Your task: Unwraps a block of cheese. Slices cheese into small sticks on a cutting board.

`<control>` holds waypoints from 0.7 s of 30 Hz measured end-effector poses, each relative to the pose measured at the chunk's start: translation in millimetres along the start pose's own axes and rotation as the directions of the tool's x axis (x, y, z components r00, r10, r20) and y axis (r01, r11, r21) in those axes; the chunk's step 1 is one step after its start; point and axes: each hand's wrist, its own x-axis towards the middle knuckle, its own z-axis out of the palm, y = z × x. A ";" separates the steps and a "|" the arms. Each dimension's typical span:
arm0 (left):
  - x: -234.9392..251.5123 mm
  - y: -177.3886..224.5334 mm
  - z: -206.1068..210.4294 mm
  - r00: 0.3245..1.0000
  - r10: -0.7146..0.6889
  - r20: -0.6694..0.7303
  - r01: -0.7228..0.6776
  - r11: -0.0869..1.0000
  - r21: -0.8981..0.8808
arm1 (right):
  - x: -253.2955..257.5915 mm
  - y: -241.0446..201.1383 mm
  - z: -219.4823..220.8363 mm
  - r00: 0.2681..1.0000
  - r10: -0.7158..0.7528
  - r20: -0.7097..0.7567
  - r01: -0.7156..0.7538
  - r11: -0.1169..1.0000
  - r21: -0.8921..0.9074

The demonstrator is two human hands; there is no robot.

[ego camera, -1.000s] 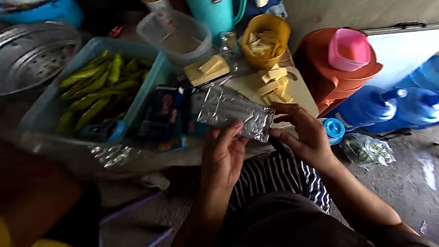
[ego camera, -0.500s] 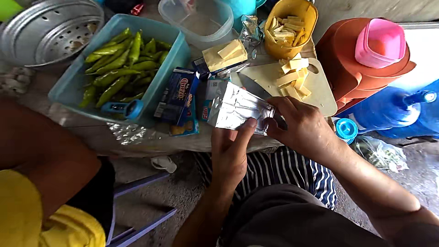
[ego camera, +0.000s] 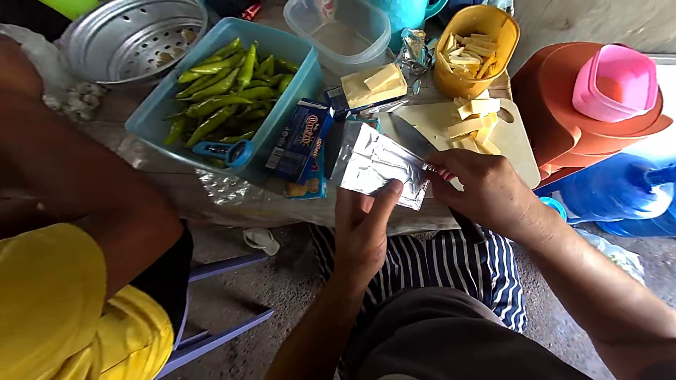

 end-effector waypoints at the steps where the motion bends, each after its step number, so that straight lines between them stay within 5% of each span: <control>1: -0.4 -1.0 0.2 1.000 0.004 0.008 -0.004 1.000 -0.001 | 0.6 -0.6 0.7 1.000 -0.001 0.006 0.001 1.000 -0.021; 4: -1.1 -2.7 0.2 0.998 0.040 0.042 -0.042 0.998 0.049 | 1.7 -0.6 4.0 1.000 -0.009 0.008 0.009 0.997 -0.073; 7: -2.7 -3.5 -5.2 0.969 0.198 0.146 -0.231 0.937 0.263 | 2.1 -0.9 -2.7 1.000 -0.010 -0.028 0.010 1.000 0.000; 14: 5.9 -4.7 -6.6 0.783 0.492 0.381 -0.619 0.561 0.549 | 7.6 -28.7 -34.4 0.919 -0.240 -0.313 0.280 0.956 0.090; 21: 12.9 -12.1 -14.2 0.656 0.602 0.456 -0.669 0.183 0.721 | 8.2 -34.1 -34.5 0.985 -0.036 -0.166 0.053 0.994 0.099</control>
